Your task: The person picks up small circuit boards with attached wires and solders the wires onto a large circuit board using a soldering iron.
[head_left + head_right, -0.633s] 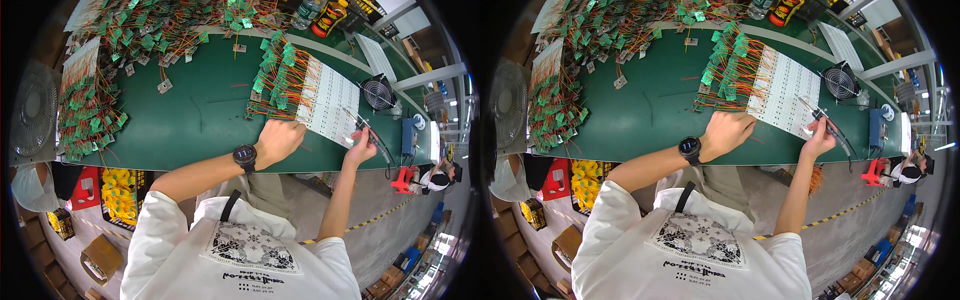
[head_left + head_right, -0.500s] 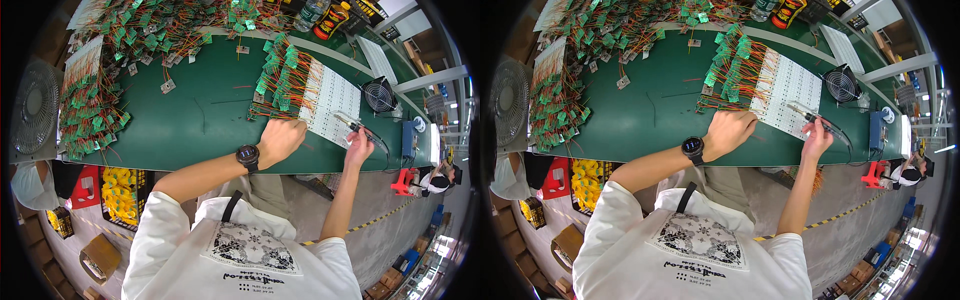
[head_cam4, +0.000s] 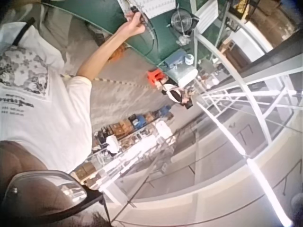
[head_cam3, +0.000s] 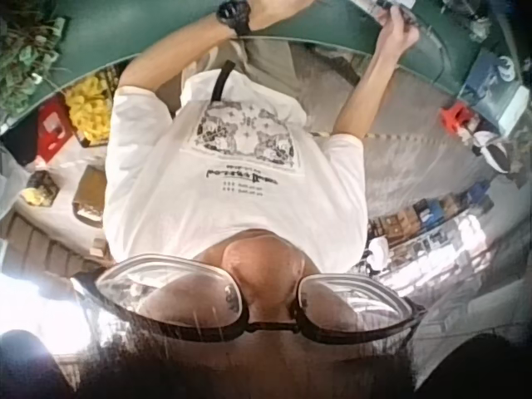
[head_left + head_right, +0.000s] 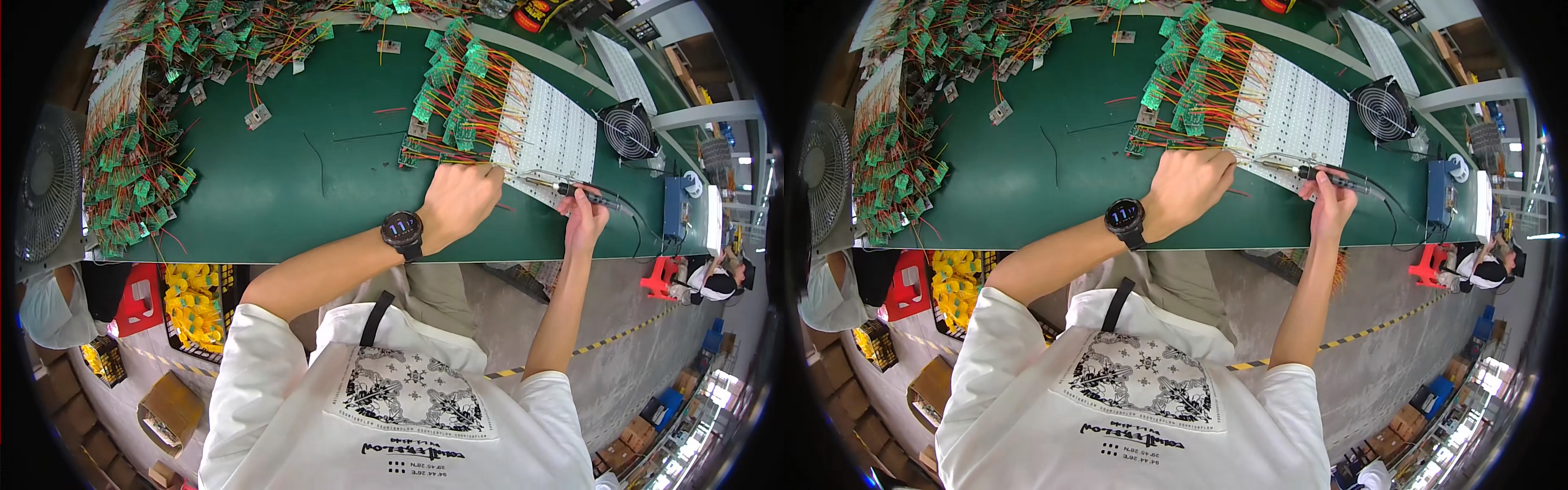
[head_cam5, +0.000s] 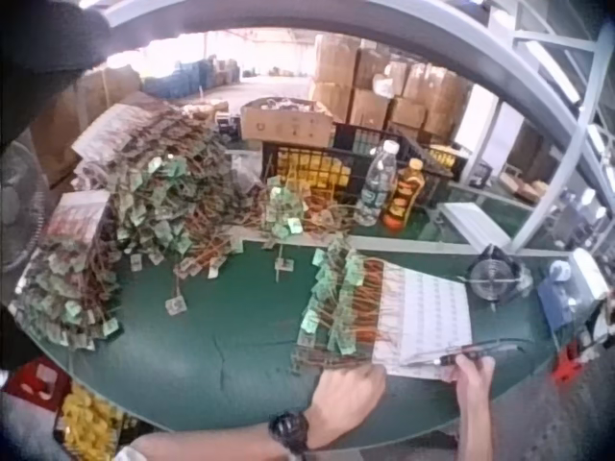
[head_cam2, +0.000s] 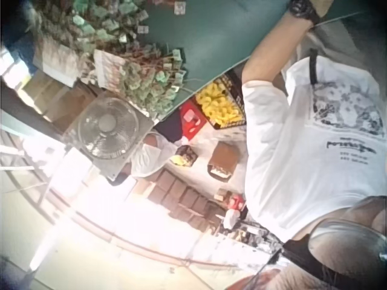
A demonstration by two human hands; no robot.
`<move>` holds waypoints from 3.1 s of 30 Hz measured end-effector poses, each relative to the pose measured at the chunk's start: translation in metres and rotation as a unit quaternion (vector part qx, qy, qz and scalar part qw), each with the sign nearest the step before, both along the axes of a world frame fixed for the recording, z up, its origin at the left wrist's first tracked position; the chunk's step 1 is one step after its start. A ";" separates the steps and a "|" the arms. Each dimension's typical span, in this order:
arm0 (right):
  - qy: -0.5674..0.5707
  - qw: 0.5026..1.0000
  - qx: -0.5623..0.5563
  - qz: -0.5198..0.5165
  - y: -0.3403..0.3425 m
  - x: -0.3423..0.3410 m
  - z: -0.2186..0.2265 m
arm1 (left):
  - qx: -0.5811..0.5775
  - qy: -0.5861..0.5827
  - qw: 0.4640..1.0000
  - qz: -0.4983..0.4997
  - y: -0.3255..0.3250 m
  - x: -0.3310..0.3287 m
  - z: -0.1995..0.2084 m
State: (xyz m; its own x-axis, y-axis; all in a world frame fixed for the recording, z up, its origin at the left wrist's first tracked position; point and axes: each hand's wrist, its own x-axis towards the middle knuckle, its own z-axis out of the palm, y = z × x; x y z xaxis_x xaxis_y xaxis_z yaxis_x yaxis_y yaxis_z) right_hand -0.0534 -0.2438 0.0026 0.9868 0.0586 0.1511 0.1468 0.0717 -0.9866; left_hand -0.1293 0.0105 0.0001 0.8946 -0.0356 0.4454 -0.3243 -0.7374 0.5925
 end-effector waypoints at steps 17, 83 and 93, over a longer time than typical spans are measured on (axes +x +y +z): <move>0.003 0.999 -0.021 0.025 -0.002 0.000 -0.002 | 0.003 -0.008 1.000 -0.001 -0.001 0.000 -0.002; -0.012 1.000 0.008 0.012 -0.003 -0.003 -0.002 | 0.033 -0.025 0.991 -0.124 0.018 0.011 0.005; -0.015 1.000 0.014 0.012 -0.002 -0.003 -0.002 | -0.002 -0.051 0.993 -0.105 0.013 0.011 0.008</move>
State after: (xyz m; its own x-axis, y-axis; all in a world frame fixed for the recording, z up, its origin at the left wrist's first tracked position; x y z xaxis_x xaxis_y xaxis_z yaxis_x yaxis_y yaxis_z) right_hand -0.0559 -0.2461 0.0003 0.9800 0.0777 0.1833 0.1750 0.1029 -0.9792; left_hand -0.1183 0.0234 0.0086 0.8185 -0.2146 0.5330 -0.5283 -0.6458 0.5512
